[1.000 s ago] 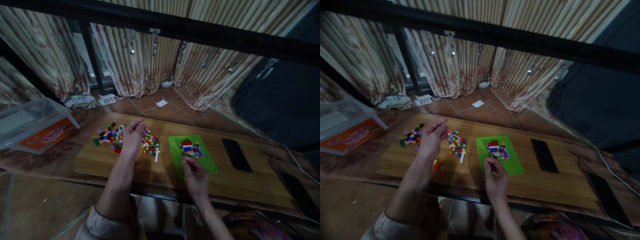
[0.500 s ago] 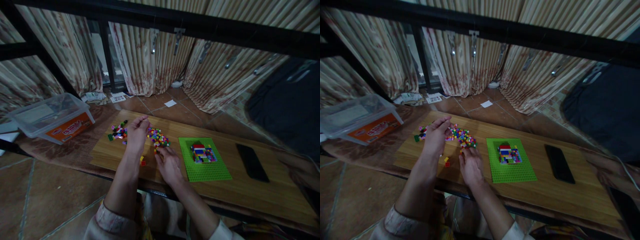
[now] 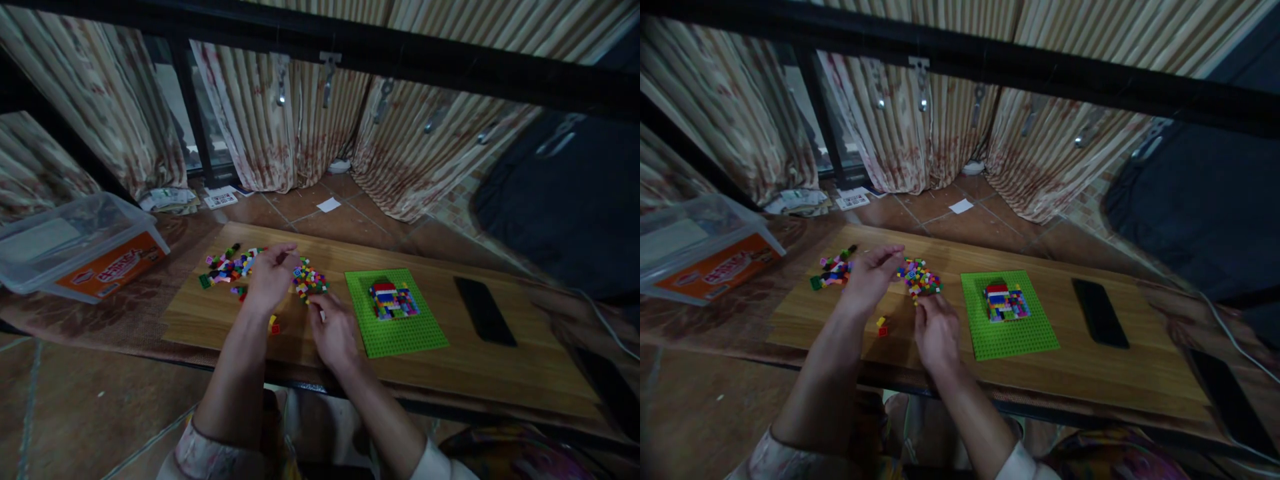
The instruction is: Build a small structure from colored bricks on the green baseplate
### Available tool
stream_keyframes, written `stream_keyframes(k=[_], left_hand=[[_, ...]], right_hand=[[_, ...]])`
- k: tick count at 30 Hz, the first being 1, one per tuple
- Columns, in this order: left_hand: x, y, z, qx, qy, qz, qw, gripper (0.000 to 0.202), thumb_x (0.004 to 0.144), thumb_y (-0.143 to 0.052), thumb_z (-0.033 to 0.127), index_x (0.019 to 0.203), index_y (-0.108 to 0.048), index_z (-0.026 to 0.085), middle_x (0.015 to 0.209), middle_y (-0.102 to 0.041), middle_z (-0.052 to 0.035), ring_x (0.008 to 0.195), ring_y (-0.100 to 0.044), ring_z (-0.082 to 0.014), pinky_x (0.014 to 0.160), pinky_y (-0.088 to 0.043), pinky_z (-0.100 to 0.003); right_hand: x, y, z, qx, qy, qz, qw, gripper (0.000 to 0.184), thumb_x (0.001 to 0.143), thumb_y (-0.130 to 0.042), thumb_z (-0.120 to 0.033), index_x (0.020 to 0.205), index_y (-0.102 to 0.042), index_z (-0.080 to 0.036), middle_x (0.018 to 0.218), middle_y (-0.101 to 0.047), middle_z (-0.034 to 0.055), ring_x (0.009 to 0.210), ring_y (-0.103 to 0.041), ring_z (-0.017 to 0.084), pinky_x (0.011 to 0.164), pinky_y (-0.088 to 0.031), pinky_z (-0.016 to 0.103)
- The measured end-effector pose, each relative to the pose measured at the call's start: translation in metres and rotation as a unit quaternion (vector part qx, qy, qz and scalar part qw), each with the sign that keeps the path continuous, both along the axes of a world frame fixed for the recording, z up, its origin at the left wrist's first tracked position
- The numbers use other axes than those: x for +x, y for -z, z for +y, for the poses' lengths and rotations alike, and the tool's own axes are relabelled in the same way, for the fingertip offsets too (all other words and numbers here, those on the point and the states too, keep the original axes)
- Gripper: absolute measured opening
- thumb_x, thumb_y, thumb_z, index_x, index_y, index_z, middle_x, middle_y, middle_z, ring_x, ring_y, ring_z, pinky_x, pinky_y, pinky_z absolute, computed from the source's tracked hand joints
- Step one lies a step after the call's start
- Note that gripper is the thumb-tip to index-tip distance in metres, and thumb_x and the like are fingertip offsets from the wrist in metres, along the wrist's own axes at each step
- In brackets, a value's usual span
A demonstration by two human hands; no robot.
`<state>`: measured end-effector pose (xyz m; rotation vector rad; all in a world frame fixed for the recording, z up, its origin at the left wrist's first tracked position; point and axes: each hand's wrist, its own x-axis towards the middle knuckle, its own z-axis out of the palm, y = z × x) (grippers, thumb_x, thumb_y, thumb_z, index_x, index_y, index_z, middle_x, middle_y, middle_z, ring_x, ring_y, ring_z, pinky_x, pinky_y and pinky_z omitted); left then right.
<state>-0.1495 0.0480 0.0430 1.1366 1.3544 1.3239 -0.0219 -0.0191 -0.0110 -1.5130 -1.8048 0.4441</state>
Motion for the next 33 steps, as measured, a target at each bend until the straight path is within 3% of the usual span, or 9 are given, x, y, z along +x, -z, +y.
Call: stream_keyframes(k=[3, 6, 10, 16, 21, 25, 33], left_hand=[[0.017, 0.006, -0.006, -0.002, 0.133, 0.070, 0.989, 0.024, 0.076, -0.058, 0.036, 0.079, -0.066, 0.014, 0.069, -0.062, -0.0005, 0.065, -0.056, -0.0127, 0.056, -0.042, -0.021], [0.047, 0.016, -0.021, -0.021, 0.263, 0.085, 0.961, 0.025, 0.079, -0.053, 0.037, 0.074, -0.064, 0.015, 0.063, -0.058, 0.0016, 0.058, -0.052, -0.0110, 0.052, -0.039, -0.020], [0.084, 0.029, -0.045, -0.066, 0.341, 0.046, 0.937, 0.029, 0.083, -0.048, 0.038, 0.068, -0.058, 0.016, 0.057, -0.054, 0.0033, 0.050, -0.051, -0.0093, 0.049, -0.040, -0.020], [0.108, 0.033, -0.064, -0.131, 0.370, -0.023, 0.919, 0.015, 0.079, -0.054, 0.029, 0.077, -0.060, 0.015, 0.068, -0.062, 0.0003, 0.050, -0.055, -0.0078, 0.050, -0.044, -0.020], [0.122, 0.035, -0.066, -0.127, 0.349, -0.036, 0.928, 0.013, 0.079, -0.054, 0.024, 0.075, -0.059, 0.014, 0.063, -0.059, 0.0019, 0.047, -0.052, -0.0063, 0.049, -0.042, -0.018], [0.134, 0.042, -0.072, -0.109, 0.331, -0.048, 0.936, 0.013, 0.081, -0.053, 0.025, 0.076, -0.059, 0.015, 0.066, -0.060, 0.0021, 0.051, -0.054, -0.0069, 0.052, -0.043, -0.018], [0.154, 0.048, -0.082, -0.117, 0.254, -0.089, 0.956, 0.011, 0.078, -0.056, 0.024, 0.072, -0.059, 0.015, 0.062, -0.060, 0.0021, 0.055, -0.058, -0.0102, 0.055, -0.045, -0.020]], right_hand=[[0.028, -0.011, -0.011, 0.012, 0.051, 0.120, 0.991, 0.020, 0.087, -0.048, -0.020, 0.093, -0.066, -0.020, 0.090, -0.065, 0.0045, 0.083, -0.060, 0.017, 0.074, -0.046, 0.028], [0.057, -0.018, -0.024, 0.015, 0.080, 0.165, 0.983, 0.018, 0.087, -0.050, -0.024, 0.092, -0.067, -0.020, 0.090, -0.065, 0.0041, 0.085, -0.061, 0.017, 0.076, -0.047, 0.029], [0.082, -0.016, -0.042, -0.019, 0.099, 0.229, 0.968, 0.016, 0.084, -0.055, -0.028, 0.091, -0.067, -0.020, 0.089, -0.066, 0.0040, 0.083, -0.062, 0.017, 0.076, -0.048, 0.031], [0.101, -0.005, -0.060, -0.086, 0.160, 0.377, 0.908, 0.022, 0.076, -0.067, -0.034, 0.092, -0.067, -0.019, 0.085, -0.070, 0.0034, 0.079, -0.064, 0.018, 0.075, -0.050, 0.031], [0.108, 0.003, -0.063, -0.111, 0.192, 0.462, 0.859, 0.025, 0.072, -0.072, -0.038, 0.087, -0.069, -0.018, 0.080, -0.070, 0.0035, 0.076, -0.064, 0.017, 0.072, -0.049, 0.030], [0.110, 0.002, -0.062, -0.083, 0.213, 0.482, 0.846, 0.022, 0.070, -0.073, -0.037, 0.078, -0.068, -0.017, 0.074, -0.069, 0.0022, 0.070, -0.062, 0.015, 0.070, -0.048, 0.028], [0.116, 0.009, -0.059, -0.074, 0.240, 0.459, 0.852, 0.025, 0.072, -0.069, -0.040, 0.071, -0.064, -0.016, 0.064, -0.061, -0.0004, 0.058, -0.054, 0.012, 0.055, -0.044, 0.023]])
